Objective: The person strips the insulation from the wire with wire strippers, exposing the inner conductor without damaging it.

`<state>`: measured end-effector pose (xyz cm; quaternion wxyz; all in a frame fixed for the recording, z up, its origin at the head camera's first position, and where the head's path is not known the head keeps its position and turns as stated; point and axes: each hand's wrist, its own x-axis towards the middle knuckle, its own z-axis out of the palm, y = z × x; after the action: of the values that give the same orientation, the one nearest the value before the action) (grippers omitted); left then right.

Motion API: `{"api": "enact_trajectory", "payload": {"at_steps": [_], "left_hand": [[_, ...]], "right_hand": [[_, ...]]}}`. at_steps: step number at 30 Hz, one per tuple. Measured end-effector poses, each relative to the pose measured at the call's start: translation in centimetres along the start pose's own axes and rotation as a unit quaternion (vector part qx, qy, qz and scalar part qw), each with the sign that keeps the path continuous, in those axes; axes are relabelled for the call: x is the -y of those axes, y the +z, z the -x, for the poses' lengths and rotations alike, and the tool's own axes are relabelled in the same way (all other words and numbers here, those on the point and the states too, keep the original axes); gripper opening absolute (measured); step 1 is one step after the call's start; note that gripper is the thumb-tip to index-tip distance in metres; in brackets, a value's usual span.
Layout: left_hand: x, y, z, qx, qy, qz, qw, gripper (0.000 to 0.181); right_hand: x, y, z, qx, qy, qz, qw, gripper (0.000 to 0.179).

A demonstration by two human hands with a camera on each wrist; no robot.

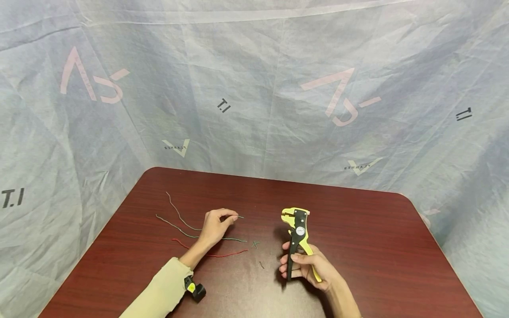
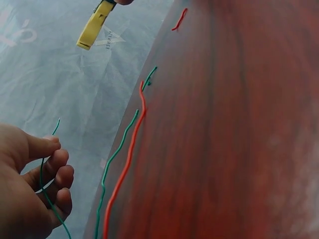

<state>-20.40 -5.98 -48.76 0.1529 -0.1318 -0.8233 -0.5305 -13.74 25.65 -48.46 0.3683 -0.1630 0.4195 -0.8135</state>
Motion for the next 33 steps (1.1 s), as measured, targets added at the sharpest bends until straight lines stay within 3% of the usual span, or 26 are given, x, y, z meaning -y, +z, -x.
{"api": "enact_trajectory", "payload": {"at_steps": [6,18,26,33], "left_hand": [[0.2,0.1,0.0,-0.001,-0.004,-0.008,1.0,0.006],[0.7,0.5,0.0,0.011,-0.018,-0.004,0.9998,0.008],[1.0,0.9,0.1,0.037,-0.039,0.005,0.9985,0.01],[1.1,1.0,0.1,0.049,-0.05,0.01,0.9975,0.008]], "right_hand": [[0.5,-0.6,0.5,-0.001,-0.003,0.033,0.9995,0.038],[0.8,-1.9,1.4,-0.053,0.029,0.088,0.9943,0.028],[0.8,-2.2,1.6,-0.106,0.068,0.144,0.9815,0.013],[0.7,-2.5,1.7,-0.137,0.085,0.164,0.9733,0.008]]}}
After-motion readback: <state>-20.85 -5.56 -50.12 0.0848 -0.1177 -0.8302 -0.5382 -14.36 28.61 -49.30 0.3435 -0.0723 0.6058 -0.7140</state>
